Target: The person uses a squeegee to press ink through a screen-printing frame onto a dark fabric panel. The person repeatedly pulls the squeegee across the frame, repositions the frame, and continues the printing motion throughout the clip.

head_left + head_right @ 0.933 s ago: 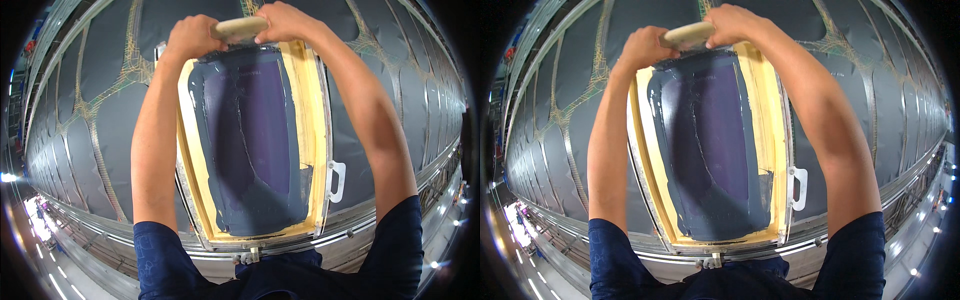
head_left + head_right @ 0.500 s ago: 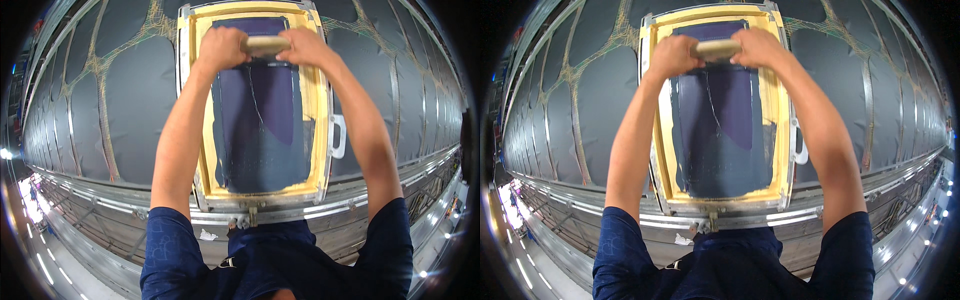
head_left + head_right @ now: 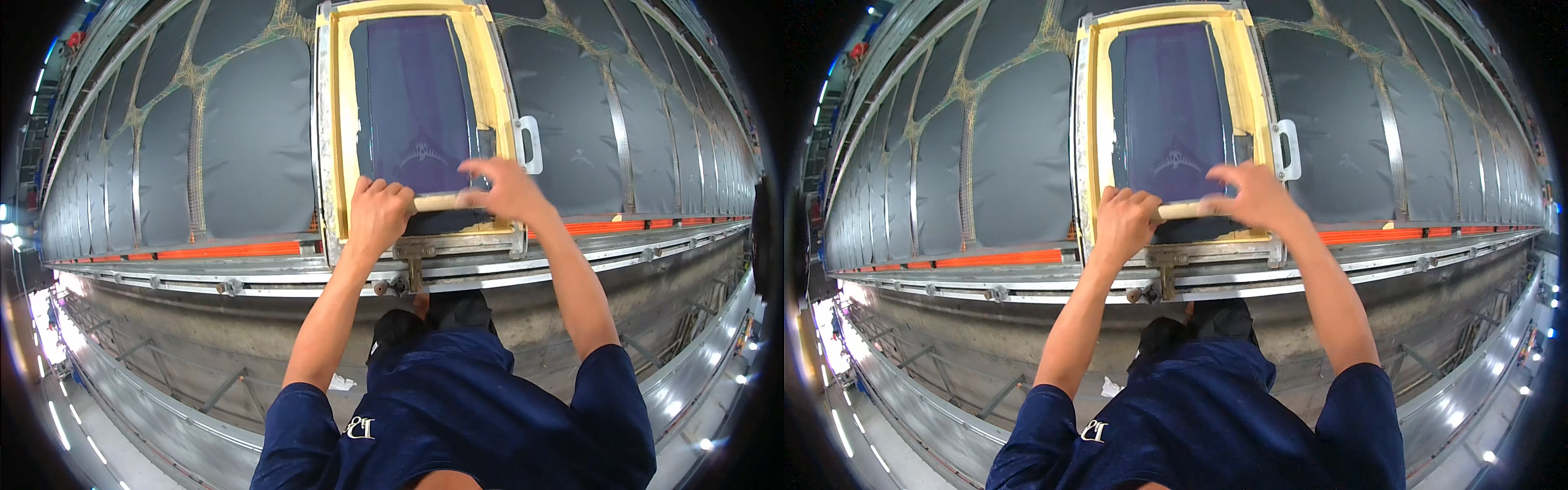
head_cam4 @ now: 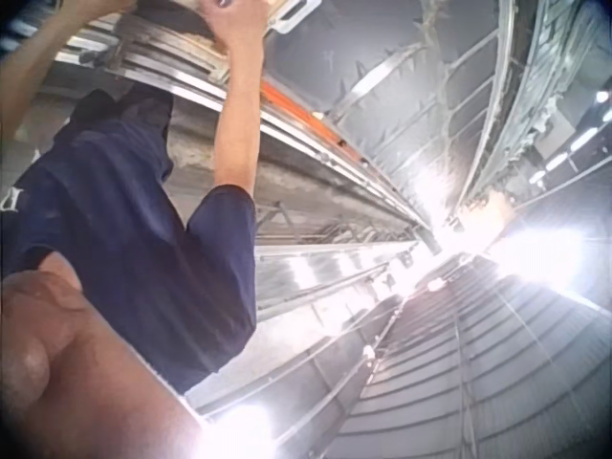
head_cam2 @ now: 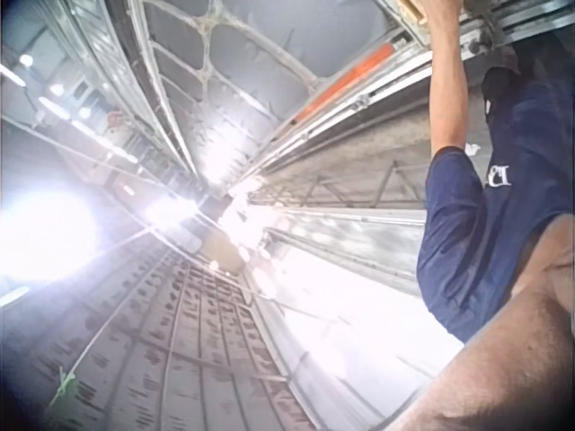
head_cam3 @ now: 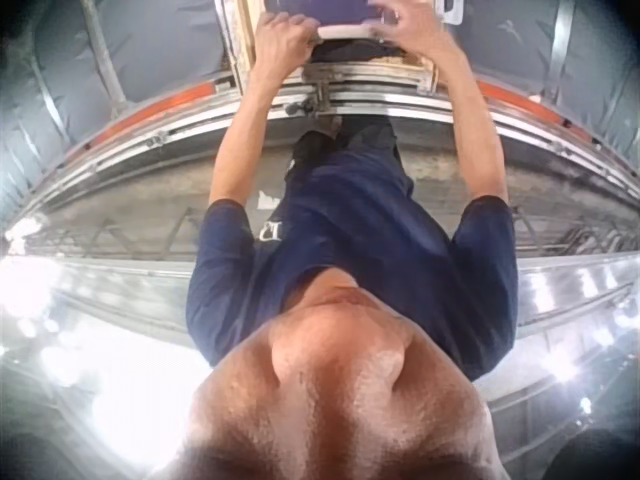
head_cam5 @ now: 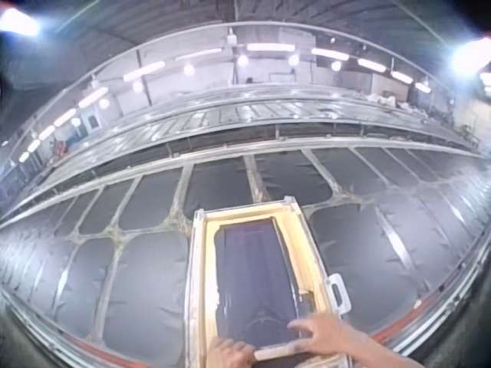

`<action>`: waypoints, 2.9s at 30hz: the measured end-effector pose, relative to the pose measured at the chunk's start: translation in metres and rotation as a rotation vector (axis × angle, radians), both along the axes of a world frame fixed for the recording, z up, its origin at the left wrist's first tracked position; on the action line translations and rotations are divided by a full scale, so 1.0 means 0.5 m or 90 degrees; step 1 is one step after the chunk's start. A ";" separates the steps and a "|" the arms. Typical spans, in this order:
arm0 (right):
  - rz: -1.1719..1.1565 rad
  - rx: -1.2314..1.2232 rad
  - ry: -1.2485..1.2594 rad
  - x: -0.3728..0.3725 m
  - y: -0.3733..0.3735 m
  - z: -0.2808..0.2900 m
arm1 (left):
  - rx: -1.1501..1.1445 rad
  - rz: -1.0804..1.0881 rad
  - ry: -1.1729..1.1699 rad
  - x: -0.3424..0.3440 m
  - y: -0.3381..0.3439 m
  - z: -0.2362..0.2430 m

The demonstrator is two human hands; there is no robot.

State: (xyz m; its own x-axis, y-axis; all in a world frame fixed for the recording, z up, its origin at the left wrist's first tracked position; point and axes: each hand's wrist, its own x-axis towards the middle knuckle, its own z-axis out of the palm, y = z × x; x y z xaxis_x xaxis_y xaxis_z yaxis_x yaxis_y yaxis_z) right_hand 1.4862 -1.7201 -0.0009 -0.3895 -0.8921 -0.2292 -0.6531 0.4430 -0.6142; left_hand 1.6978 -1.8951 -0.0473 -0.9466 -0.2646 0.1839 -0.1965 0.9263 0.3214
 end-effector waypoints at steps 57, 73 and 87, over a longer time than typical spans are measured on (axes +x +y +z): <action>-0.157 0.084 0.120 0.081 -0.719 -0.046 | -0.180 -0.052 0.098 -0.022 -1.046 -0.077; 0.075 0.047 0.185 -0.119 -1.190 -0.084 | 0.053 0.047 -0.230 -0.198 -1.189 0.021; 0.114 -0.100 0.211 0.327 -0.761 -0.117 | 0.065 -0.011 -0.165 0.259 -0.796 -0.007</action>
